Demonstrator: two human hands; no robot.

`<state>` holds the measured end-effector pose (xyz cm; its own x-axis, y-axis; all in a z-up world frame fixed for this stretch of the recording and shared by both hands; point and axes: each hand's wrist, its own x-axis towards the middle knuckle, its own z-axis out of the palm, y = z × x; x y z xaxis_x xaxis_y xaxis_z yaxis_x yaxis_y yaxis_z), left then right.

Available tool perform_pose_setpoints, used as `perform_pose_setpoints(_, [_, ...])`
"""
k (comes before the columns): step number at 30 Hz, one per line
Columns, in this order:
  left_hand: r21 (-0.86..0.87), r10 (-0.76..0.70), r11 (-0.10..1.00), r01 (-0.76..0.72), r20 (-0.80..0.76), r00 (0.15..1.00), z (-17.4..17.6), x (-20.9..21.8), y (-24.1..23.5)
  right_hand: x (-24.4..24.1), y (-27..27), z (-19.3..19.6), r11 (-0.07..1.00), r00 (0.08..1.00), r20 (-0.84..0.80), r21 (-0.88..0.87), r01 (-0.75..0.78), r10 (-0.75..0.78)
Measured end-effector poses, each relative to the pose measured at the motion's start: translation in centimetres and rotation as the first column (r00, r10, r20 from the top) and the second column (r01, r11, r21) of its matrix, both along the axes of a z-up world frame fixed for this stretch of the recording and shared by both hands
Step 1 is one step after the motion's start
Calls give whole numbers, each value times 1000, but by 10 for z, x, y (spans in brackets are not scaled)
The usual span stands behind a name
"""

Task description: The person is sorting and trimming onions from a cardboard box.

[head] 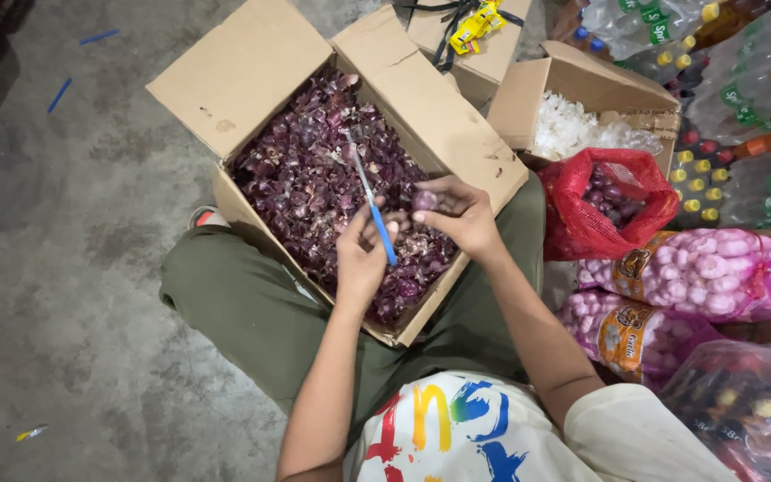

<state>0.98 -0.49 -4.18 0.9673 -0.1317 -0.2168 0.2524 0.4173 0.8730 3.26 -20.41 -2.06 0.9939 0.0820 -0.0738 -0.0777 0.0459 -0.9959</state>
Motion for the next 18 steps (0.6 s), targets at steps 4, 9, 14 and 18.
perform_pose_setpoints(4, [7,23,1000,-23,77,997,-2,-1,2,-8,15,12,994,990,115,-76,-76,85])
perform_pose_setpoints(9, [-64,51,997,-53,-25,998,-5,-1,5,-17,27,21,928,937,277,-359,-105,213])
perform_pose_setpoints(14, [-98,108,990,-105,19,994,0,-1,5,-18,33,31,929,928,335,-369,-28,161])
perform_pose_setpoints(18, [-113,162,982,-153,77,984,4,-1,3,-20,47,50,839,892,428,-531,118,145])
